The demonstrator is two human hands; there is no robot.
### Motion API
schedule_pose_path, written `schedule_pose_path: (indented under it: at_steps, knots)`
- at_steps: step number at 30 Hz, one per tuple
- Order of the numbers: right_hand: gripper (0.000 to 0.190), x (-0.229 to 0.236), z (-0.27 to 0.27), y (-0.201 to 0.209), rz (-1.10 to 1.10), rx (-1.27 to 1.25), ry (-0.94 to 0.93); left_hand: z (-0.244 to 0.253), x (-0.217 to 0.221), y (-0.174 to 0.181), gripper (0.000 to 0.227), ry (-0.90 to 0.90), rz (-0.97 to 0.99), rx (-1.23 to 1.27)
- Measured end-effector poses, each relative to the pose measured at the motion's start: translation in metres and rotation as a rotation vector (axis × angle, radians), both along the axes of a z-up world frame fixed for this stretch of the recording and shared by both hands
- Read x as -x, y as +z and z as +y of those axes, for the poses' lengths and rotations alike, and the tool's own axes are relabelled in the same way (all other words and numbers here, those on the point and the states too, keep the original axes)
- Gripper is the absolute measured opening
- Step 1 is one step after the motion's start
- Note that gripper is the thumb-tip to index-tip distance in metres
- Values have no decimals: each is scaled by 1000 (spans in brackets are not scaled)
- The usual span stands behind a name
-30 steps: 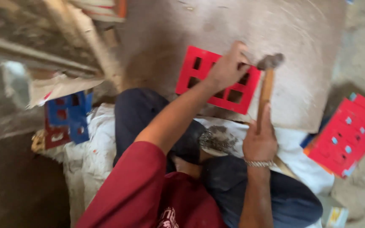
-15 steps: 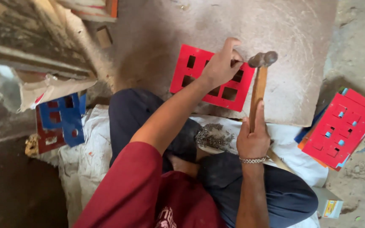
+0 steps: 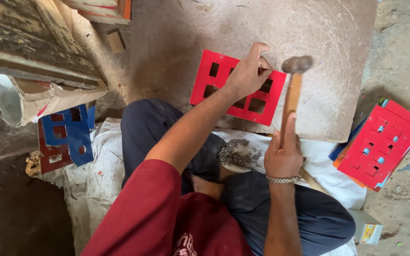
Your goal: The person sits on the floor and assembles small wooden boxes using a hammer and nails. They place a red plastic template over the wooden frame, hammer nails into the template's holes, and then remove the template to reveal the assembled box.
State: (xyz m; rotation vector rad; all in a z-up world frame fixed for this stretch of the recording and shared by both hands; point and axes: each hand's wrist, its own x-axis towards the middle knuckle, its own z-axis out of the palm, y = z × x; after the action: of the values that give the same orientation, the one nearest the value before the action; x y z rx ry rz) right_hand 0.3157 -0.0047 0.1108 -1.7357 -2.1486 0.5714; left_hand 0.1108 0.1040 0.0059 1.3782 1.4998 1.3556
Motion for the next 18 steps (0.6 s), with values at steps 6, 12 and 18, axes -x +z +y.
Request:
schedule_pose_path:
  at_steps: [6, 12, 18]
  knots:
    - [60, 1, 1, -2, 101, -82, 96, -3, 4, 6, 61, 4, 2, -53]
    - [57, -5, 8, 27, 325, -142, 100, -6, -6, 10, 57, 167, 289, -199]
    - [55, -7, 11, 44, 349, -240, 99, -4, -5, 8, 49, 186, 356, -83]
